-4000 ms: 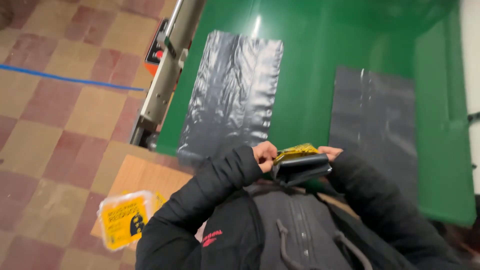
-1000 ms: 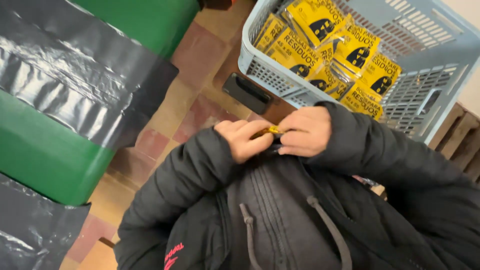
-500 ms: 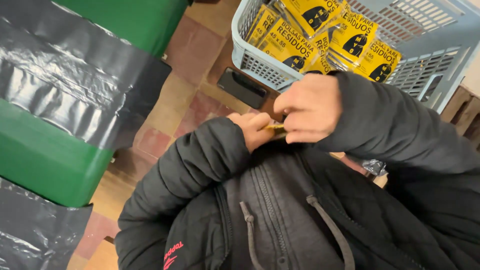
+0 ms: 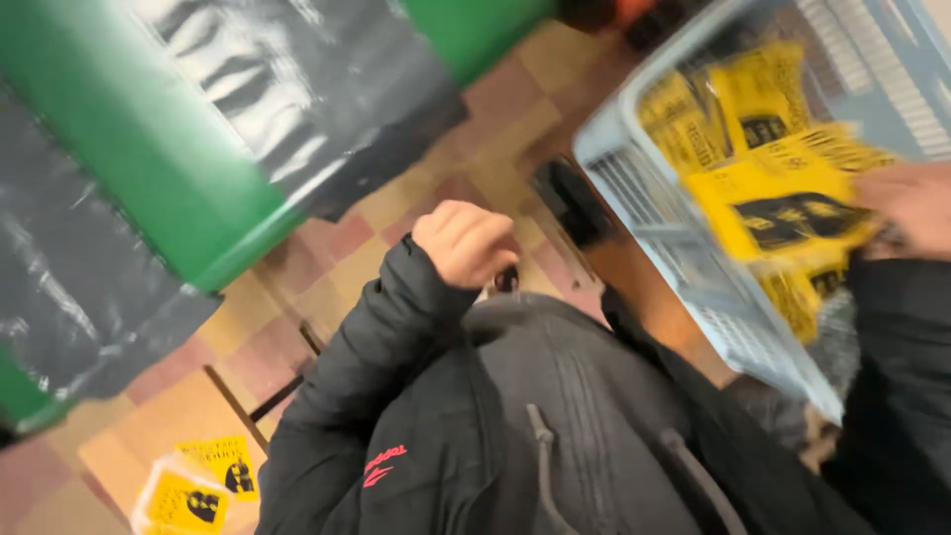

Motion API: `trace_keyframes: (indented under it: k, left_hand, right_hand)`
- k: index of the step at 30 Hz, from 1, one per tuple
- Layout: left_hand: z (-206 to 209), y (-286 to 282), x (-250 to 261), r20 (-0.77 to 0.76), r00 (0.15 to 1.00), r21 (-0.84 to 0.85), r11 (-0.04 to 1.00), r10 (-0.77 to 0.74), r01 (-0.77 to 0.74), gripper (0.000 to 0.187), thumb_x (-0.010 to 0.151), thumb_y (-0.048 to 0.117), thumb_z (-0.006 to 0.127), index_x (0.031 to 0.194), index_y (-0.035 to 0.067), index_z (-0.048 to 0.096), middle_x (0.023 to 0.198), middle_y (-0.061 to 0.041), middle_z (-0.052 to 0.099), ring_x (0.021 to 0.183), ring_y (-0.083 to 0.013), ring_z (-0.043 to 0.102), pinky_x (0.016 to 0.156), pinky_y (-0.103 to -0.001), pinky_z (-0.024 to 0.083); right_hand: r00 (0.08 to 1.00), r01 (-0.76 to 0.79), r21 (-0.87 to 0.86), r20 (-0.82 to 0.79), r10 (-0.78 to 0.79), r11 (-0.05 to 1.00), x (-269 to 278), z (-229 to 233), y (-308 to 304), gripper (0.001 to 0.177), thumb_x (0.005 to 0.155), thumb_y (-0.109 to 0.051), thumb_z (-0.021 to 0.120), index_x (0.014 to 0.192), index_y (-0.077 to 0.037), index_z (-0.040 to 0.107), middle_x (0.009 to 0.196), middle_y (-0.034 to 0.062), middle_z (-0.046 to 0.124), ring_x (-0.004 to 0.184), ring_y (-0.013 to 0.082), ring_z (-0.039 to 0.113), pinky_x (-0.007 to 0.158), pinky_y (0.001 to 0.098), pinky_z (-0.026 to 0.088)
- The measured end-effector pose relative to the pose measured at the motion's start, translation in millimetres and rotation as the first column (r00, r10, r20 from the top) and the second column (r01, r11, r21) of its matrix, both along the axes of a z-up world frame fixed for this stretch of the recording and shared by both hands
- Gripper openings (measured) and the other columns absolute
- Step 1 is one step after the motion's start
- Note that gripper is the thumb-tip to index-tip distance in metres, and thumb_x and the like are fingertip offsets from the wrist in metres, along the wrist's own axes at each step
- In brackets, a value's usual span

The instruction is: Folding plastic bags, inserting them into printed plastic sleeves, and heat-sealing the finished packages.

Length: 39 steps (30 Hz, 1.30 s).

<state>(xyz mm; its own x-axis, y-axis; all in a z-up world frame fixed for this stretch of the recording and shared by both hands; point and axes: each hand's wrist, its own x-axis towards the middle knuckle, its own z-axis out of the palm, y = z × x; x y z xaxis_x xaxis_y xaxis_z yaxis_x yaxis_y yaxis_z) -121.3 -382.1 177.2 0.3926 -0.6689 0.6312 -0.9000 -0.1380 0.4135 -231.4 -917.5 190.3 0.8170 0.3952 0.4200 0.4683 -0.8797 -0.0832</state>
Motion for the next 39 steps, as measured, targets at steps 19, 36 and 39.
trace_keyframes:
  k: [19, 36, 39]
  left_hand:
    - [-149, 207, 99, 0.569, 0.708, 0.350, 0.656, 0.418, -0.669, 0.046, 0.093, 0.024, 0.054, 0.139, 0.016, 0.057, 0.148, -0.008, 0.055, 0.137, -0.0328, 0.053, 0.100, -0.052, 0.049]
    - [-67, 267, 313, -0.634, 0.632, -0.144, 0.735, 0.445, -0.662, 0.037, 0.105, 0.033, 0.048, 0.122, 0.002, 0.061, 0.106, -0.026, 0.070, 0.100, -0.0464, 0.067, 0.084, -0.051, 0.053]
    - [-125, 276, 396, -0.572, 0.325, 0.172, 0.497, 0.753, -0.850, 0.038, 0.105, 0.039, 0.049, 0.114, 0.008, 0.067, 0.102, -0.026, 0.071, 0.095, -0.0497, 0.064, 0.080, -0.054, 0.053]
  right_hand:
    - [0.580, 0.684, 0.305, -0.778, -0.240, 0.663, 251, -358, 258, 0.079, 0.097, -0.041, 0.080, 0.153, 0.002, 0.045, 0.153, 0.0230, 0.050, 0.141, 0.0361, 0.048, 0.115, 0.0438, 0.041]
    - [0.415, 0.828, 0.554, -0.711, 0.568, 0.090, 602, -191, 366, 0.058, 0.099, -0.055, 0.053, 0.131, -0.007, 0.055, 0.121, 0.0205, 0.071, 0.112, 0.0408, 0.070, 0.089, 0.0549, 0.058]
    - [0.327, 0.833, 0.499, -0.792, 0.515, 0.238, 688, -241, 393, 0.061, 0.095, -0.055, 0.053, 0.133, -0.008, 0.059, 0.127, 0.0189, 0.071, 0.111, 0.0359, 0.070, 0.088, 0.0527, 0.057]
